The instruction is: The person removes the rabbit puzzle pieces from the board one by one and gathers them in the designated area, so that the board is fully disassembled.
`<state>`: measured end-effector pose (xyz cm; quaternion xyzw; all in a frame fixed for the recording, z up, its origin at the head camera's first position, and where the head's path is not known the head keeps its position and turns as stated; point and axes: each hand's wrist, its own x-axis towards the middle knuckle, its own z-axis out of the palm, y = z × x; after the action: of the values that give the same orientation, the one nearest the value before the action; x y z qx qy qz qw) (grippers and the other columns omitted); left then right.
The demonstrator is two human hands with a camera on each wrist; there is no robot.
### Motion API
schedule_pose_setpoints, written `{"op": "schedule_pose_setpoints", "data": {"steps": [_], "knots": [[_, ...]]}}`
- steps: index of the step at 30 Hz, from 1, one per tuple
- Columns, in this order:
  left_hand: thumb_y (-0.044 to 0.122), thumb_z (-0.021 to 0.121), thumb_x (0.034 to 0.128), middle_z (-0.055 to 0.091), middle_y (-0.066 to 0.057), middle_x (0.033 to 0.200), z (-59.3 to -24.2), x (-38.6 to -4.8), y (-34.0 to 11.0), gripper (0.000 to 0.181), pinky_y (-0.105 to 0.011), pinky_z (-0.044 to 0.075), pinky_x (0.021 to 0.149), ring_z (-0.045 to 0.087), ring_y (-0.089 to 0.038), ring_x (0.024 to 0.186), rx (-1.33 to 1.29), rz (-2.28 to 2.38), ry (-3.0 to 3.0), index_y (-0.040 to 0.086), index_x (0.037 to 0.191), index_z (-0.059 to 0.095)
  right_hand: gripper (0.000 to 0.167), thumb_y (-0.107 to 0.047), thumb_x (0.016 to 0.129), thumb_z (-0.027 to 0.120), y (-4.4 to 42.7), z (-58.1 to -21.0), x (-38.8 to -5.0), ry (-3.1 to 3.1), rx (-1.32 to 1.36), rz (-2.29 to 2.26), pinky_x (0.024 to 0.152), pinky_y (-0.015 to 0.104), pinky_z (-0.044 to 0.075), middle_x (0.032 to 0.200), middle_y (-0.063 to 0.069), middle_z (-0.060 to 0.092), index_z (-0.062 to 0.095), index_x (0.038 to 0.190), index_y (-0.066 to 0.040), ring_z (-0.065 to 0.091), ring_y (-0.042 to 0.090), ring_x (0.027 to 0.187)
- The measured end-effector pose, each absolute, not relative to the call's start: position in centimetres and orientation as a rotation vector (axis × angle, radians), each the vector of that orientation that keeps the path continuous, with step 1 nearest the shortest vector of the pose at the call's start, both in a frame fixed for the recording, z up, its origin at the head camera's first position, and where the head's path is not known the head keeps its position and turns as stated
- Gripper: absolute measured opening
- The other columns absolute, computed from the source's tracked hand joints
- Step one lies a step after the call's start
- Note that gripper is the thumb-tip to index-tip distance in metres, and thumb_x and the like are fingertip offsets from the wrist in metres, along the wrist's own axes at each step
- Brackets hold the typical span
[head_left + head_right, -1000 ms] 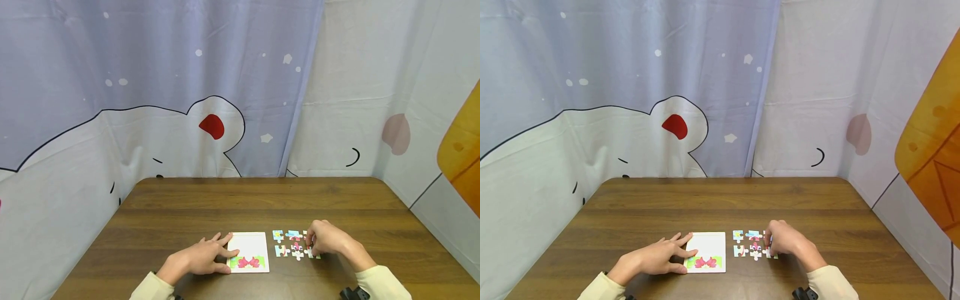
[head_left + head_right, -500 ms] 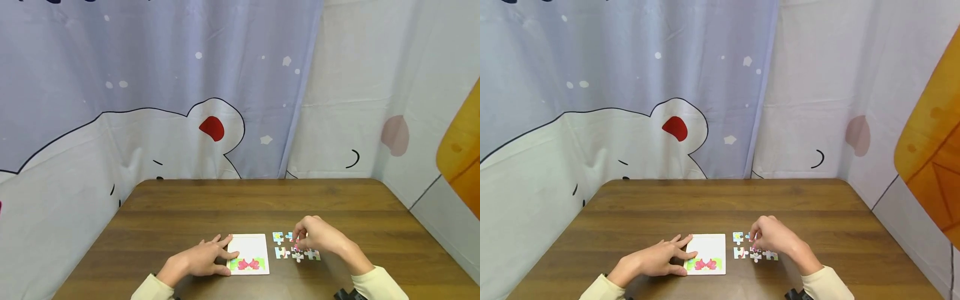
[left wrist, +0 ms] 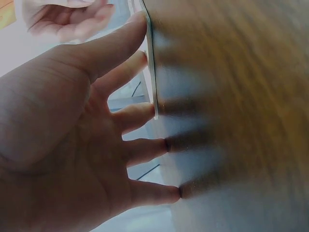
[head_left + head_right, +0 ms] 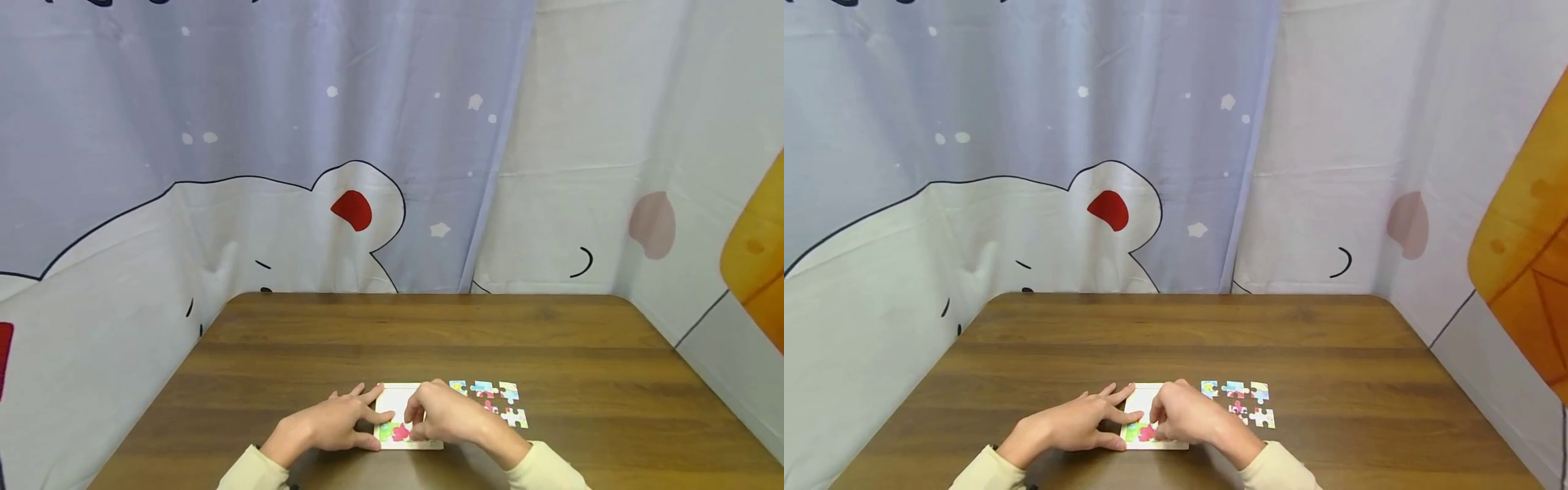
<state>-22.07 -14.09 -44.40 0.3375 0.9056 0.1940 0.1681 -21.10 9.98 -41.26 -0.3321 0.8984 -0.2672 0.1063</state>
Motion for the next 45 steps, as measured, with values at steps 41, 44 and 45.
{"op": "schedule_pose_setpoints", "data": {"steps": [41, 44, 45], "knots": [[0.055, 0.068, 0.0866, 0.026, -0.012, 0.163, -44.7, -22.4, -14.5, 0.075, -0.071, 0.026, 0.106, 0.024, -0.038, 0.148, 0.923, 0.487, 2.623, 0.021, 0.150, 0.049, 0.033, -0.014, 0.081, 0.084, 7.9, -43.7, -20.6, 2.721, -1.017, -0.611, 0.069, 0.020, 0.046, 0.094, -0.005, 0.052, 0.073, 0.109, -0.001, 0.046, 0.002, 0.074], [0.055, 0.069, 0.0867, 0.026, -0.012, 0.163, -44.8, -22.4, -14.5, 0.075, -0.072, 0.025, 0.106, 0.024, -0.038, 0.148, 0.923, 0.485, 2.623, 0.021, 0.150, 0.049, 0.036, -0.014, 0.080, 0.084, 7.8, -43.7, -20.7, 2.724, -1.030, -0.592, 0.071, 0.021, 0.046, 0.095, -0.005, 0.053, 0.072, 0.112, -0.003, 0.046, 0.002, 0.076], [0.055, 0.069, 0.0867, 0.026, -0.012, 0.162, -44.8, -22.4, -14.6, 0.075, -0.073, 0.025, 0.106, 0.024, -0.038, 0.147, 0.923, 0.487, 2.623, 0.020, 0.150, 0.050, 0.037, -0.014, 0.080, 0.084, 7.8, -43.7, -20.7, 2.723, -1.032, -0.588, 0.071, 0.021, 0.046, 0.094, -0.005, 0.053, 0.072, 0.113, -0.003, 0.046, 0.002, 0.076]]}}
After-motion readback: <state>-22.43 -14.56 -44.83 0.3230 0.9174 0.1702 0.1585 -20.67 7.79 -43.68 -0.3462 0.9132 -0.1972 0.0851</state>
